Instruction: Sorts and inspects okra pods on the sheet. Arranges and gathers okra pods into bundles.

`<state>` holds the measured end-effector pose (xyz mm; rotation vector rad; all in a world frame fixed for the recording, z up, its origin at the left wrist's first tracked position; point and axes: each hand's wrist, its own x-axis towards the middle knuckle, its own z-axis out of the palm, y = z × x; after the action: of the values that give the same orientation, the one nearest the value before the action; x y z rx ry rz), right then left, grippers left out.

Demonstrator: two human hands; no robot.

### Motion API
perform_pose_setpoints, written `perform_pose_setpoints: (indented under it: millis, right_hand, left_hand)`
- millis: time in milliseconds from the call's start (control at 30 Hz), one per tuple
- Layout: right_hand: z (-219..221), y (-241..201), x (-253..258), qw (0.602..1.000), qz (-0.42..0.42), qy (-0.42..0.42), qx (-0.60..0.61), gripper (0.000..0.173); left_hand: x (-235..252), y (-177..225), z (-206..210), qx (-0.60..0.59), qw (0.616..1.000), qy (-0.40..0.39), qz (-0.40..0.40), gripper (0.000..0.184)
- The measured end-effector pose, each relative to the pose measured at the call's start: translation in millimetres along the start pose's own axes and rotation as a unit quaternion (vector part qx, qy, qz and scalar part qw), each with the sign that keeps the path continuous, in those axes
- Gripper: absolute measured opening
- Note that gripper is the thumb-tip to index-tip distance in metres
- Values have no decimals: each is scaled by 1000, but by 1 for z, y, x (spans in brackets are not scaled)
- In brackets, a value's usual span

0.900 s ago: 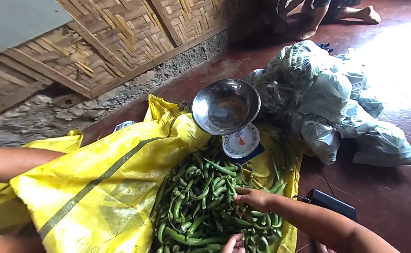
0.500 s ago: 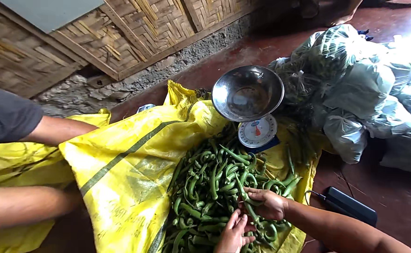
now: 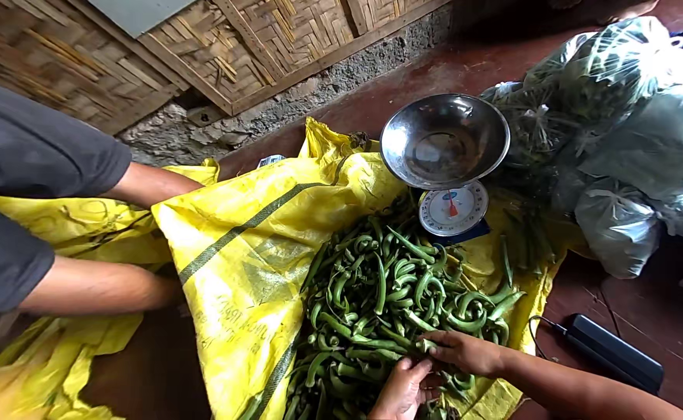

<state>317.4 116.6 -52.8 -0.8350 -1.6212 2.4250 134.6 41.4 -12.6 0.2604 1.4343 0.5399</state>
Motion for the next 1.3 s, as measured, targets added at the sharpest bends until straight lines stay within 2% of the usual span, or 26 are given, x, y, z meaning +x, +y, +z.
perform_pose_setpoints:
  millis: [100, 233, 300, 367, 433, 467, 500, 567, 600, 633, 667, 700, 767, 800, 900, 967, 1033, 1167, 1233, 1300]
  right_hand:
    - [5, 5, 3, 995, -28, 12, 98, 36]
    - [1, 5, 10, 972, -71, 101, 199, 35]
    - [-3, 5, 10, 970, -79, 138, 182, 37]
    - [-4, 0, 5, 983, -82, 138, 84, 41]
    - [-7, -6, 0, 987, -91, 78, -109, 52]
    - [-11, -7, 1, 972, -88, 52, -210, 64]
    - [-15, -8, 2, 954, -81, 61, -281, 73]
    - [-36, -4, 0, 929, -69, 164, -325, 73]
    - [-52, -4, -3, 917, -47, 228, -323, 68]
    - [-69, -6, -7, 903, -17, 289, -318, 65]
    - [-87, -8, -11, 887, 15, 340, -313, 65]
    - [-104, -8, -16, 870, 44, 381, -310, 65]
    - [-133, -6, -22, 845, 107, 428, -303, 67]
    - [-144, -5, -23, 835, 144, 435, -303, 69]
    - [-160, -3, -16, 815, 226, 427, -319, 70]
    - [-161, -4, -10, 802, 250, 428, -334, 68]
    - [-162, -1, -10, 787, 260, 442, -343, 69]
    - [-164, 6, -18, 764, 259, 478, -348, 63]
    - [-163, 7, -20, 759, 265, 487, -342, 62]
    - [-163, 7, -18, 756, 280, 484, -341, 63]
  left_hand:
    - [-1, 3, 1, -31, 999, 3, 16, 23]
    - [-5, 16, -7, 103, 988, -35, 105, 38]
    - [-6, 25, -15, 180, 975, -29, 126, 42]
    - [-7, 32, -22, 268, 955, -15, 125, 47]
    - [-12, 48, -32, 392, 913, 17, 109, 57]
    - [-16, 59, -36, 450, 885, 63, 100, 60]
    - [-23, 73, -39, 498, 851, 136, 96, 61]
    - [-30, 100, -44, 587, 745, 298, 105, 70]
    - [-30, 112, -49, 616, 699, 344, 121, 73]
    - [-28, 123, -53, 636, 672, 356, 129, 70]
    - [-26, 132, -53, 646, 671, 339, 133, 65]
    - [-22, 139, -50, 649, 687, 303, 122, 61]
    - [-4, 143, -37, 652, 720, 225, 79, 64]
    - [9, 142, -28, 658, 724, 200, 58, 70]
    - [49, 133, -11, 683, 700, 206, 17, 83]
    - [64, 127, -8, 698, 679, 228, 19, 76]
    - [64, 127, -9, 700, 680, 218, 22, 66]
    - [46, 138, -26, 558, 795, 220, 87, 63]
    - [44, 136, -40, 466, 853, 204, 114, 76]
    - [47, 129, -54, 362, 912, 152, 119, 88]
